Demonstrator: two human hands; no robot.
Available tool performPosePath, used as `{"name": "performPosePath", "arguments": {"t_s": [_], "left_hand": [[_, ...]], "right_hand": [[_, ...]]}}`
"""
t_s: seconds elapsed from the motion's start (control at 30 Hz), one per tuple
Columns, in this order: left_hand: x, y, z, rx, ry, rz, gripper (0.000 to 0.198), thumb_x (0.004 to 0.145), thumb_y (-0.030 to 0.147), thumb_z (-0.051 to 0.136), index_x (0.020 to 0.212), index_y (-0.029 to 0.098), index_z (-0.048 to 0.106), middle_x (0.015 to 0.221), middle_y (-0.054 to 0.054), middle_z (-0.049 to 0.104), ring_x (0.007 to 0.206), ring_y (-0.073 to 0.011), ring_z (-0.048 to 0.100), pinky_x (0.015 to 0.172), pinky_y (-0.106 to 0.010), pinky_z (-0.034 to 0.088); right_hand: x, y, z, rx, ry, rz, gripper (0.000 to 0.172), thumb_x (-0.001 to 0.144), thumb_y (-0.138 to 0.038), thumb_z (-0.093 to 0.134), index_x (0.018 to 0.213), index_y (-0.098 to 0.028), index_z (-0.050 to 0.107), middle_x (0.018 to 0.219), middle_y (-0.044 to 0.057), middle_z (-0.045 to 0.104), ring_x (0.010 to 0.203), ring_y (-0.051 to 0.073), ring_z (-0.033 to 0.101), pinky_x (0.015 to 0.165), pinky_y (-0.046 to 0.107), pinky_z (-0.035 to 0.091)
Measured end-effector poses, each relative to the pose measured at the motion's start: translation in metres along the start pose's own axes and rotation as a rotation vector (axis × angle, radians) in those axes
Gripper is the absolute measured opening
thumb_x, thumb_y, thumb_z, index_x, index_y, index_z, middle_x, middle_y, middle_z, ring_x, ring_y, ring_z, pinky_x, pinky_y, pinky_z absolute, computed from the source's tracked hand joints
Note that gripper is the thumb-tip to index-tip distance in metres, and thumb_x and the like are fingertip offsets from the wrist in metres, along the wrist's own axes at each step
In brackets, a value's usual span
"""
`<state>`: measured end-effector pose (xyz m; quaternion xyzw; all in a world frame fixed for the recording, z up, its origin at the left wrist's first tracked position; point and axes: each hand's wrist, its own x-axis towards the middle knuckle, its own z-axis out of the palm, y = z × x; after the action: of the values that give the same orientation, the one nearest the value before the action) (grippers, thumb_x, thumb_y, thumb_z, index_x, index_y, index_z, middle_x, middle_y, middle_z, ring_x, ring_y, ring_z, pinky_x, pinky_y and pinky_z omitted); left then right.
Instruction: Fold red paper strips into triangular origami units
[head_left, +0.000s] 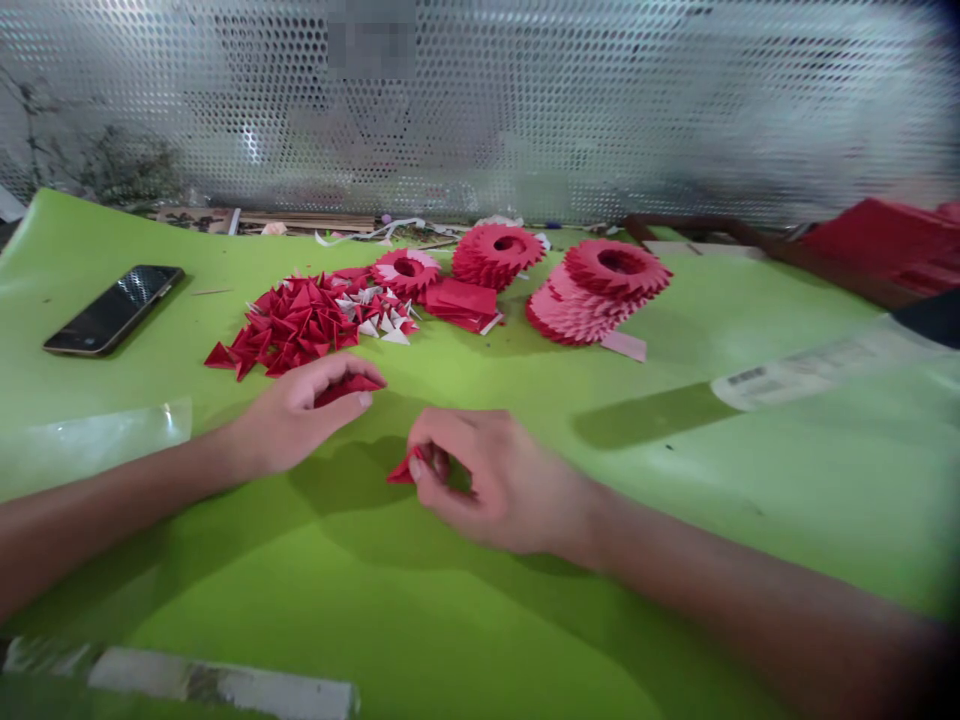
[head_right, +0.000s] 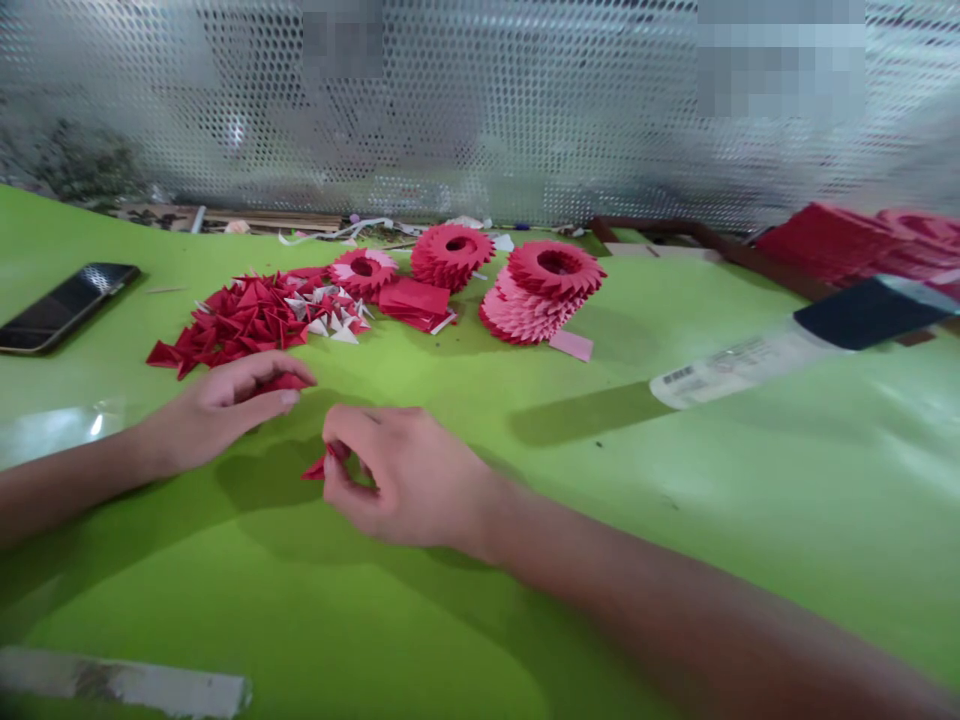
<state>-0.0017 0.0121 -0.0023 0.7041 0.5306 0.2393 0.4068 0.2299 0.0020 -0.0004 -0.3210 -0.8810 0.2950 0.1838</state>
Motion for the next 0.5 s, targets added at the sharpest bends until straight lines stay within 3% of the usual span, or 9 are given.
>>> {"name": "performPosePath", "arguments": {"t_s": [0.13,0.2,0.3,0.4,0.5], "left_hand": [[-0.002,-0.001,-0.001,0.056,-0.034,0.016,0.034,0.094,0.048,0.05,0.107,0.021,0.065,0.075,0.0,0.061,0.05,-0.0111,0.043,0.043,-0.023,0.029],[-0.003,-0.002,0.0,0.077,-0.038,0.044,0.033,0.095,0.048,0.05,0.106,0.021,0.065,0.08,-0.001,0.064,0.054,-0.0122,0.048,0.045,-0.023,0.033],[-0.004,-0.002,0.003,0.043,0.004,0.089,0.028,0.097,0.044,0.05,0.109,0.02,0.059,0.091,-0.004,0.068,0.074,-0.0173,0.062,0.061,-0.028,0.047],[-0.005,-0.002,0.005,-0.029,0.031,0.084,0.028,0.098,0.042,0.048,0.116,0.02,0.051,0.086,-0.002,0.068,0.08,-0.019,0.064,0.071,-0.032,0.05],[-0.007,-0.002,0.005,-0.046,0.03,0.06,0.031,0.1,0.044,0.043,0.114,0.02,0.055,0.084,-0.002,0.067,0.082,-0.0199,0.064,0.076,-0.034,0.051]], "right_hand": [[0.0,0.003,-0.002,0.28,0.06,0.126,0.014,0.087,-0.021,0.059,0.075,-0.019,0.053,0.061,-0.005,0.055,0.049,0.007,0.046,0.043,0.019,0.034],[0.003,0.006,-0.002,0.349,0.088,0.156,0.017,0.087,-0.027,0.063,0.074,-0.019,0.055,0.063,-0.004,0.057,0.052,0.008,0.048,0.045,0.019,0.036],[0.008,0.012,-0.003,0.372,0.125,0.207,0.02,0.086,-0.033,0.067,0.075,-0.019,0.058,0.063,-0.003,0.057,0.052,0.009,0.048,0.045,0.021,0.035],[0.011,0.016,-0.004,0.398,0.198,0.237,0.022,0.086,-0.035,0.067,0.077,-0.019,0.056,0.063,-0.003,0.056,0.052,0.009,0.047,0.045,0.021,0.036],[0.011,0.018,-0.004,0.399,0.273,0.221,0.021,0.085,-0.033,0.069,0.081,-0.019,0.054,0.066,-0.003,0.056,0.055,0.01,0.05,0.048,0.021,0.039]]}}
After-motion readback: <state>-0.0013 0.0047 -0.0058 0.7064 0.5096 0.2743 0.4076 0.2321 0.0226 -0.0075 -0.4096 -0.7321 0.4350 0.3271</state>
